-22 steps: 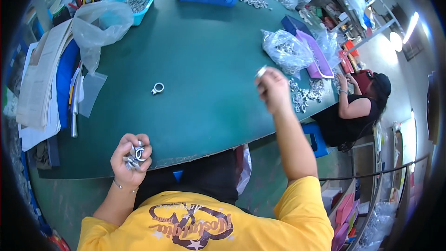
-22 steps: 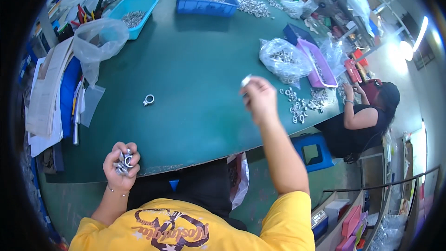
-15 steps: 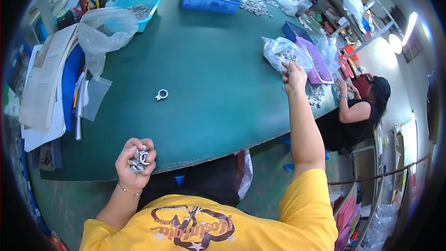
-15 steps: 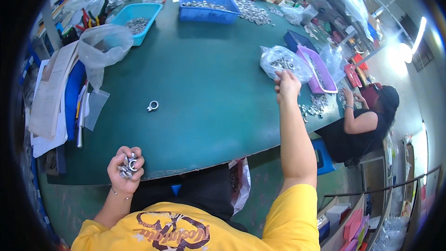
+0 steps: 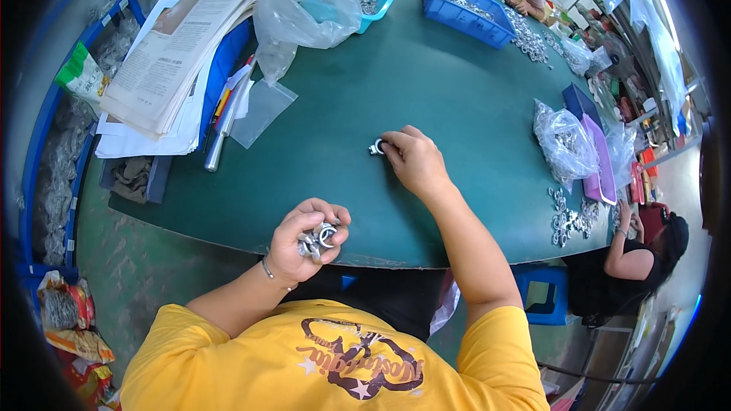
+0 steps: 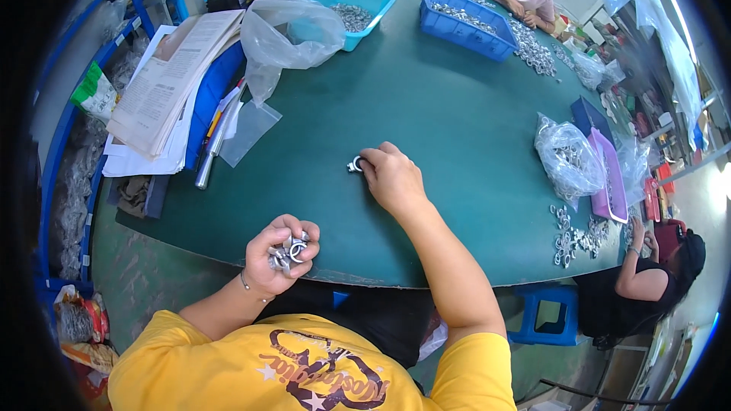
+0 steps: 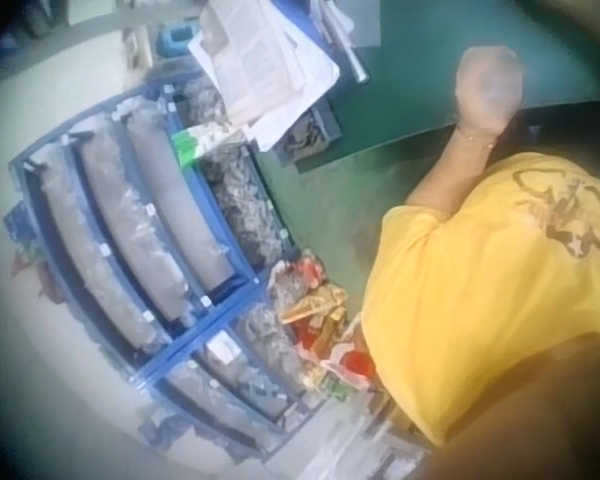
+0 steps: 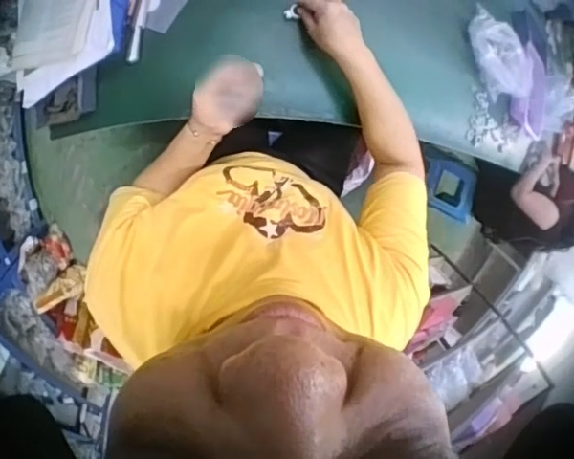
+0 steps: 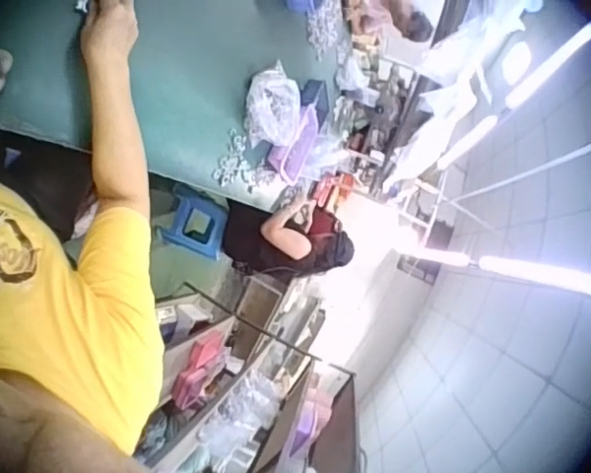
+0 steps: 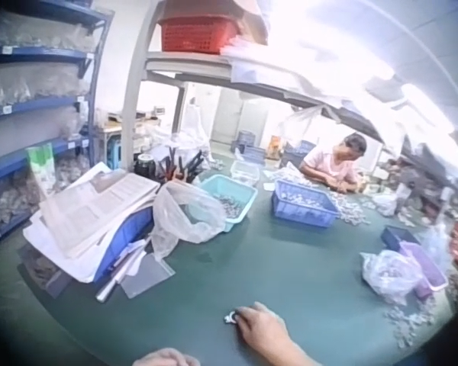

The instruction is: The person sorts and handles metal rings at a workbench, picking them up from a pile and placing them into a bag.

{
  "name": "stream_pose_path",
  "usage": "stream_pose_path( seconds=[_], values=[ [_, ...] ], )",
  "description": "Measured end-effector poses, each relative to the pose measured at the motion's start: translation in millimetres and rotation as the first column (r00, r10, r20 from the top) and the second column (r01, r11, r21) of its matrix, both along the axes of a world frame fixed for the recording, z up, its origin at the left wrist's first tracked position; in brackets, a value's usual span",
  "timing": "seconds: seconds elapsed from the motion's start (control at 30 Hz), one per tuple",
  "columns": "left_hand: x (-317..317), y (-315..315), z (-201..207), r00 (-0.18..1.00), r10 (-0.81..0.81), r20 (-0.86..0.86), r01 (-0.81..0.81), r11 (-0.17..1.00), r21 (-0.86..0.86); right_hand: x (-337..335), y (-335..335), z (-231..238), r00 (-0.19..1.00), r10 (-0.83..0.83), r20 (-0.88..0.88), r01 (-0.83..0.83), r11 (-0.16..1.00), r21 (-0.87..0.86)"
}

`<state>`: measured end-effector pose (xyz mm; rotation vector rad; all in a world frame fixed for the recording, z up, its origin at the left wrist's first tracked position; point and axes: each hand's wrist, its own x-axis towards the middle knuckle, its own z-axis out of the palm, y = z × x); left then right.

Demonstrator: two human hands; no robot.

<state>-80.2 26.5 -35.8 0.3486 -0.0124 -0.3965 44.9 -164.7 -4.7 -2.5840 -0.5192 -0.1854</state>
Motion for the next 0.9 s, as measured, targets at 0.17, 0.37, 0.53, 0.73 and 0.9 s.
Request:
stream_pose_path(
  seconds=[0.17,0.37,0.53,0.73,0.9],
  values=[
    [1,-3,-1,1.0,0.001,0.005,-0.001,1.0,0.007,-38,-21,-5,0.991,0.084,0.105,-0.102,0.979,0.178],
    [0,-2,2,1.0,0.008,-0.011,-0.007,1.0,0.018,-97,-31,-13,0.972,-0.043,0.232,-0.096,0.826,0.556],
    [2,-1,-2,1.0,0.001,0.02,-0.002,1.0,0.031,-118,-31,-18,0.934,-0.09,0.345,-0.165,0.749,0.642],
    [1,-2,1,1.0,0.006,0.016,-0.007,0.998,0.068,-133,-34,-17,0.911,-0.211,0.354,-0.065,0.776,0.627],
    [2,-3,2,1.0,0.003,0.016,-0.004,0.997,0.073,-139,-37,-12,0.982,-0.179,0.06,0.06,0.596,0.801]
  ],
)
